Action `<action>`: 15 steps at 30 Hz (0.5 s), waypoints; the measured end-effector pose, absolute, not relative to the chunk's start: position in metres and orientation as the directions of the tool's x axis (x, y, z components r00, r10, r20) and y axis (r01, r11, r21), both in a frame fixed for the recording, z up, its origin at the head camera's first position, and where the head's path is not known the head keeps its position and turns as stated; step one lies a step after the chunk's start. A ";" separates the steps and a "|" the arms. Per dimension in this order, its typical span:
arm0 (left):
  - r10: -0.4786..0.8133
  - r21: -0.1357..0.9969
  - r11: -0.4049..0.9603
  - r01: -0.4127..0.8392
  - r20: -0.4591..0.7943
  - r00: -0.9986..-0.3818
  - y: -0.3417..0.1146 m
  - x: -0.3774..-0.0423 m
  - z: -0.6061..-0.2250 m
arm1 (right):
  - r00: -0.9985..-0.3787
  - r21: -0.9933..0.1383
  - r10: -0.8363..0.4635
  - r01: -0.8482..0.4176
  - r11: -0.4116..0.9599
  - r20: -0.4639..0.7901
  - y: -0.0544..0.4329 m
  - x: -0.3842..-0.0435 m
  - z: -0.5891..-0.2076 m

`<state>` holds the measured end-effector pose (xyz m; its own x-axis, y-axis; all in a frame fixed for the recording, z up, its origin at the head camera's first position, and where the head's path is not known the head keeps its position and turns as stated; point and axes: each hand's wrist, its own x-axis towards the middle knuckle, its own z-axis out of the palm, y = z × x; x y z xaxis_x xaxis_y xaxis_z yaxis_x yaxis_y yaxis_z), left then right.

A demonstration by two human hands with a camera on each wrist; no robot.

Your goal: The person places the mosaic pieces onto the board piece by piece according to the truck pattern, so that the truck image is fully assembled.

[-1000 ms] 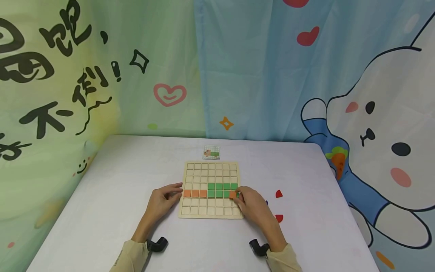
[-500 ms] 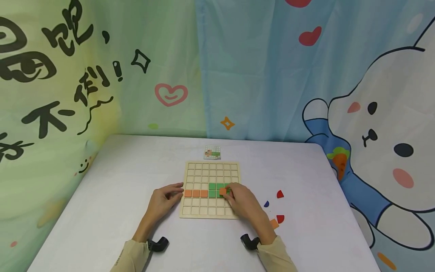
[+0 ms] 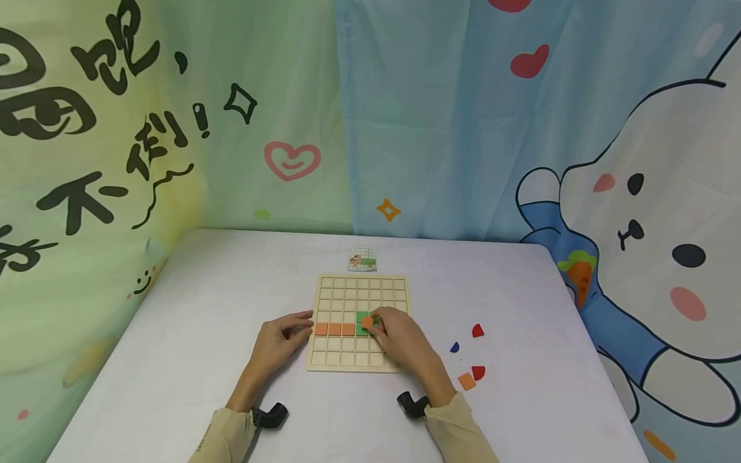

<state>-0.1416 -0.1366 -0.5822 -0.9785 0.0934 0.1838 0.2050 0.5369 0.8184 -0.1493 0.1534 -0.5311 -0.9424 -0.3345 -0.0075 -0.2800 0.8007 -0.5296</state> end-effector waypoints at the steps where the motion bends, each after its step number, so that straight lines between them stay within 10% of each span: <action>1: 0.092 0.819 0.537 0.203 0.182 -0.979 -0.137 -0.142 -0.582 | -0.941 -0.531 -0.339 -0.284 0.798 -0.007 0.152 -0.150 -0.531; 15: 0.092 0.826 0.528 0.197 0.175 -0.980 -0.137 -0.142 -0.583 | -0.926 -0.535 -0.378 -0.308 0.787 -0.022 0.131 -0.162 -0.533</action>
<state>-0.1417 -0.1371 -0.5830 -0.9803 0.0919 0.1746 0.1966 0.5285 0.8259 -0.1624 0.1307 -0.5329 -0.9256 -0.3777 -0.0222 -0.3081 0.7865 -0.5352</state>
